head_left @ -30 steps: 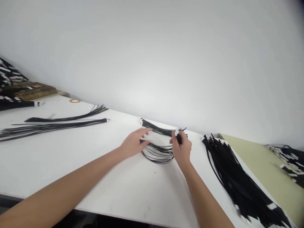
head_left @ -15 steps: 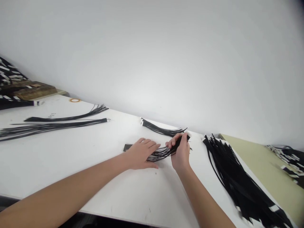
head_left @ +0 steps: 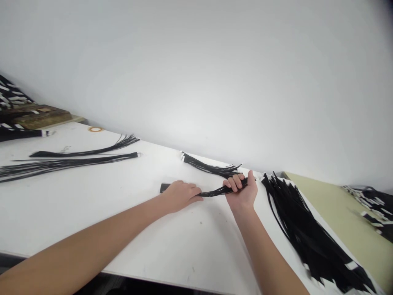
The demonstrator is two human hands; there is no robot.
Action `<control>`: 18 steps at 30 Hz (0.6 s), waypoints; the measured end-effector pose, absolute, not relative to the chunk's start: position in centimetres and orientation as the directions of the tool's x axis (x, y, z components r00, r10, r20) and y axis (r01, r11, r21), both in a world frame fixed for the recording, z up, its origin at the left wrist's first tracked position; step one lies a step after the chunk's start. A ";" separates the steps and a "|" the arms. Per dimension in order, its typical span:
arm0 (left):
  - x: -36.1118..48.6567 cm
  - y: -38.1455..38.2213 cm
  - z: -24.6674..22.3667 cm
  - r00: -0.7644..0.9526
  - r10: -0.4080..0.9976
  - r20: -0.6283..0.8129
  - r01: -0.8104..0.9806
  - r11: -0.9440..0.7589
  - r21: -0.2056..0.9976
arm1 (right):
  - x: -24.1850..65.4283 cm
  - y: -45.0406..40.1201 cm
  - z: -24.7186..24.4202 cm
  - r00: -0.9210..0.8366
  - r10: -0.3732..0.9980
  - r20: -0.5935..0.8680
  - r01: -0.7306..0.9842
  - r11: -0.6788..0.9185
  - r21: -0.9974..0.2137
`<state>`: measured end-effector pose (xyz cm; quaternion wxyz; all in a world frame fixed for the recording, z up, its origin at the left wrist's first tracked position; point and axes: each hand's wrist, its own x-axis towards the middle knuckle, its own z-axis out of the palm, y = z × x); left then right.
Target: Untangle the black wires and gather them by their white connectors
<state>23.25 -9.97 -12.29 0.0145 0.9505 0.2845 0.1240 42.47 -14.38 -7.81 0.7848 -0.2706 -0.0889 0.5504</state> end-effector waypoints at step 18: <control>23.1 -10.0 -11.9 0.794 0.580 0.183 0.506 -0.797 0.330 | 43.3 -13.6 -7.5 0.482 0.874 -0.063 -0.661 0.316 -0.680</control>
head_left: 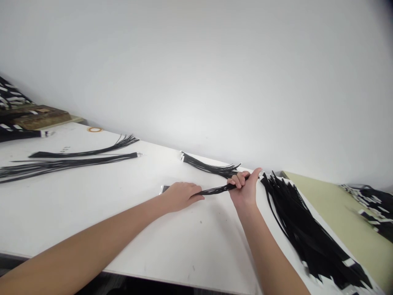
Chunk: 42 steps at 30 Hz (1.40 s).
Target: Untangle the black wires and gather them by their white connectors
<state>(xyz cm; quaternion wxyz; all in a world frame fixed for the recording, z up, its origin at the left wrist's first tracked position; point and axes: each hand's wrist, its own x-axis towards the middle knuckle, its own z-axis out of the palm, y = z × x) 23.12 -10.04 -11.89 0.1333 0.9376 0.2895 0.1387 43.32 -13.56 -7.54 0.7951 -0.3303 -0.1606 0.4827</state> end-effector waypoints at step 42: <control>23.0 -11.0 -10.9 0.704 0.689 0.172 0.607 -0.710 0.358 | 45.7 -13.3 -7.1 0.525 0.848 -0.071 -0.684 0.371 -0.628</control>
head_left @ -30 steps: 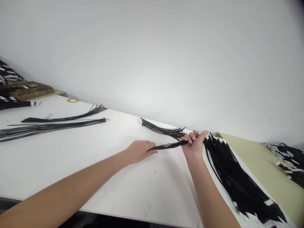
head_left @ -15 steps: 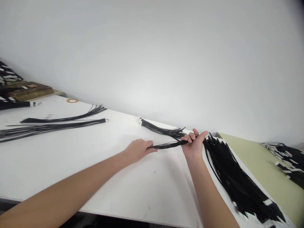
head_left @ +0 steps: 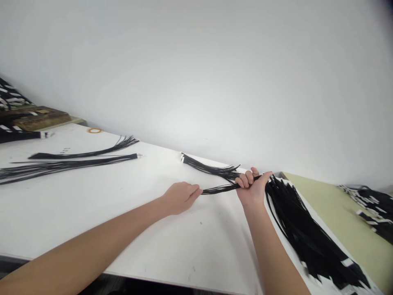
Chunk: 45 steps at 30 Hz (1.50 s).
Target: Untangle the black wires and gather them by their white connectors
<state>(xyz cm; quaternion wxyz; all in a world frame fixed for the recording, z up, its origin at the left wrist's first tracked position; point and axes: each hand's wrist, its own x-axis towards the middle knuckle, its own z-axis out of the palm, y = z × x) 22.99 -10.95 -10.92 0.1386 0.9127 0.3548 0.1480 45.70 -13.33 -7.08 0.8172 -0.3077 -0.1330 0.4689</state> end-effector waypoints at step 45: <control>22.3 -10.4 -11.1 0.809 0.502 0.306 0.351 -0.830 0.434 | 41.7 -15.2 -8.9 -0.167 0.895 0.414 0.237 0.444 -0.864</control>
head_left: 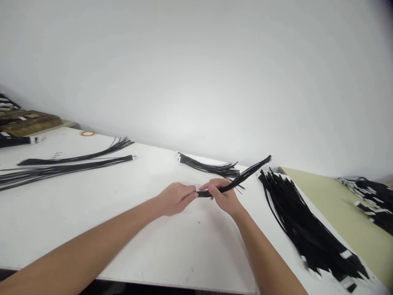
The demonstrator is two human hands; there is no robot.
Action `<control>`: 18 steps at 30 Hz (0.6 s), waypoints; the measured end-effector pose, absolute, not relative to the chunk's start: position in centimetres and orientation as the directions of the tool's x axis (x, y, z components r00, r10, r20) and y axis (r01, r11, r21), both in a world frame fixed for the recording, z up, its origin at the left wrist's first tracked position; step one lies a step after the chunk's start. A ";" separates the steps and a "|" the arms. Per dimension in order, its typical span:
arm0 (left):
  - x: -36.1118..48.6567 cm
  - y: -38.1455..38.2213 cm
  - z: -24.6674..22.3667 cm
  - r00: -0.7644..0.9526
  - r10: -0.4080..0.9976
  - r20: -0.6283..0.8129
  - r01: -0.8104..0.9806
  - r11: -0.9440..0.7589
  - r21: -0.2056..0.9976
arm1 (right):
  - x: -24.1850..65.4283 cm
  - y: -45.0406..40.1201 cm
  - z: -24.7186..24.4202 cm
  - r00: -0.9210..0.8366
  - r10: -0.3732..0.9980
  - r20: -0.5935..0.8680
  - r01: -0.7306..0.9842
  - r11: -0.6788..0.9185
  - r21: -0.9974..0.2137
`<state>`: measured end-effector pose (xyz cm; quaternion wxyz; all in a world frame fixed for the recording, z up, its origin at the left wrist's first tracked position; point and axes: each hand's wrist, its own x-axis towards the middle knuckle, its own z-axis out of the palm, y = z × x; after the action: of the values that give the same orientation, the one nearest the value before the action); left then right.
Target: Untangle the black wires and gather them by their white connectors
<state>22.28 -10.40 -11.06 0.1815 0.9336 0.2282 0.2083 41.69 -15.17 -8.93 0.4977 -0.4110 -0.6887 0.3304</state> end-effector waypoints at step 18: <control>22.9 -9.4 -11.4 0.540 0.715 0.444 0.556 -0.699 0.449 | 42.5 -14.6 -8.2 0.384 0.877 0.288 0.011 0.307 -0.952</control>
<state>22.90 -9.40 -11.42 0.1279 0.8682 0.3661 0.3097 42.51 -14.55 -8.18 0.6708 -0.4919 -0.4514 0.3230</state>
